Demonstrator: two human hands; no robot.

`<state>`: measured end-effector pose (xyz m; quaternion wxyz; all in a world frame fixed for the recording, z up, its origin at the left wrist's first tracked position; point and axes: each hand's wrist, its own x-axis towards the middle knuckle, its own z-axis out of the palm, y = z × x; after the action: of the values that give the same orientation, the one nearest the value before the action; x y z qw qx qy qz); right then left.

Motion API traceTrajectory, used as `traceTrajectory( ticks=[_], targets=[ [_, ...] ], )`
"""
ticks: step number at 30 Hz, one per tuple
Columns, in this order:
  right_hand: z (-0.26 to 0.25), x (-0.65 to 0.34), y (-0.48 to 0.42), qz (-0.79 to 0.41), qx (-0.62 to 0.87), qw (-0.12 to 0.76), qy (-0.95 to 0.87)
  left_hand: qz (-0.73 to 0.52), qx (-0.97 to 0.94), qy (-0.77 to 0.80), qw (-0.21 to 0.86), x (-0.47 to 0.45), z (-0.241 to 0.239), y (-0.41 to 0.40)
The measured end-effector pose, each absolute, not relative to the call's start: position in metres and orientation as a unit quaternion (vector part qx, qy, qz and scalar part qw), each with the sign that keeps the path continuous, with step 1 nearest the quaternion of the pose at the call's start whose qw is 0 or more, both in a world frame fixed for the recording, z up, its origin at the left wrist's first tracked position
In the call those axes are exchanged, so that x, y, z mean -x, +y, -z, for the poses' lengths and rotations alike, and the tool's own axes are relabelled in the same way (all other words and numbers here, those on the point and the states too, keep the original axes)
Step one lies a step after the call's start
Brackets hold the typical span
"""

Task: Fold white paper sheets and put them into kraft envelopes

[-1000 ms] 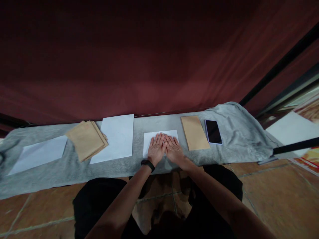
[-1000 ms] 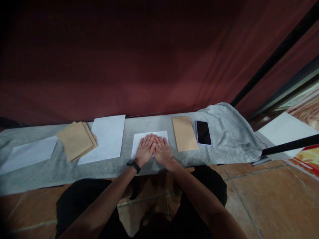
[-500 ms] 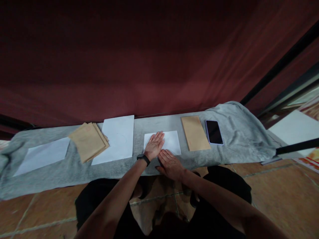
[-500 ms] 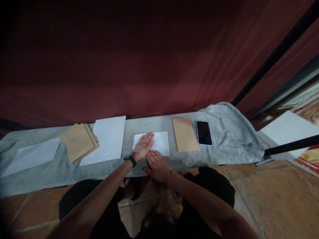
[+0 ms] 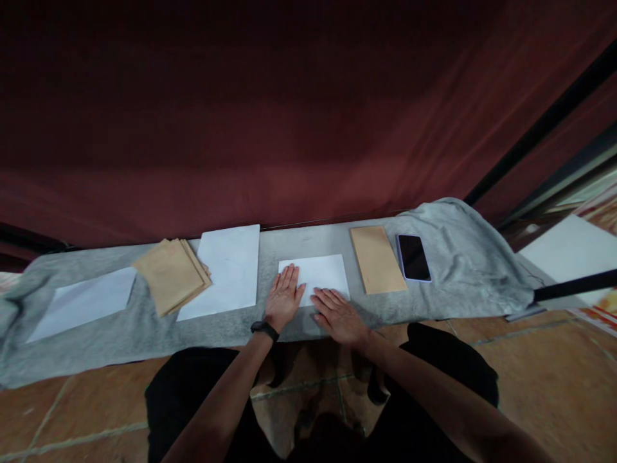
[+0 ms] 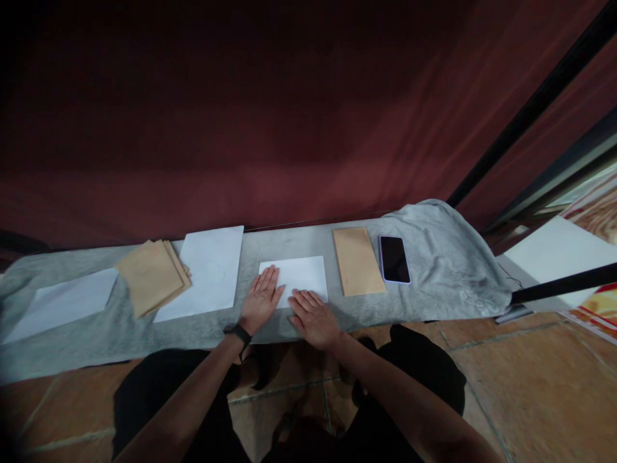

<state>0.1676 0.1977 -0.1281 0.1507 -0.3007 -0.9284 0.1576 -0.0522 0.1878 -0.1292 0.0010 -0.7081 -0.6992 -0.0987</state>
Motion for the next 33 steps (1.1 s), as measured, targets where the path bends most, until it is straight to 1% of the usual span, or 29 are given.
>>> traceTrajectory(
  ticks=[5, 9, 13, 16, 23, 28, 33],
  targets=[
    [0.126, -0.173, 0.214, -0.122, 0.459, 0.154, -0.867, 0.115, 0.669, -0.734, 0.017, 0.049, 0.131, 0.166],
    [0.118, -0.176, 0.230, -0.105, 0.522, 0.138, -0.835, 0.121, 0.657, -0.743, 0.031, 0.028, 0.130, 0.152],
    [0.110, -0.179, 0.239, -0.097, 0.543, 0.139, -0.823, 0.108, 0.718, -0.687, 0.004, -0.002, 0.128, 0.151],
    [0.109, -0.180, 0.239, -0.093, 0.512, 0.147, -0.841, 0.109, 0.744, -0.658, -0.022, -0.015, 0.128, 0.163],
    [0.117, -0.180, 0.226, -0.094, 0.463, 0.122, -0.873, 0.103, 0.768, -0.631, -0.034, 0.009, 0.127, 0.210],
    [0.110, -0.187, 0.237, -0.091, 0.518, 0.123, -0.842, 0.090, 0.749, -0.655, -0.037, 0.020, 0.127, 0.235],
    [0.107, -0.183, 0.248, -0.095, 0.578, 0.111, -0.803, 0.098, 0.727, -0.679, -0.019, 0.010, 0.128, 0.219]
  ],
)
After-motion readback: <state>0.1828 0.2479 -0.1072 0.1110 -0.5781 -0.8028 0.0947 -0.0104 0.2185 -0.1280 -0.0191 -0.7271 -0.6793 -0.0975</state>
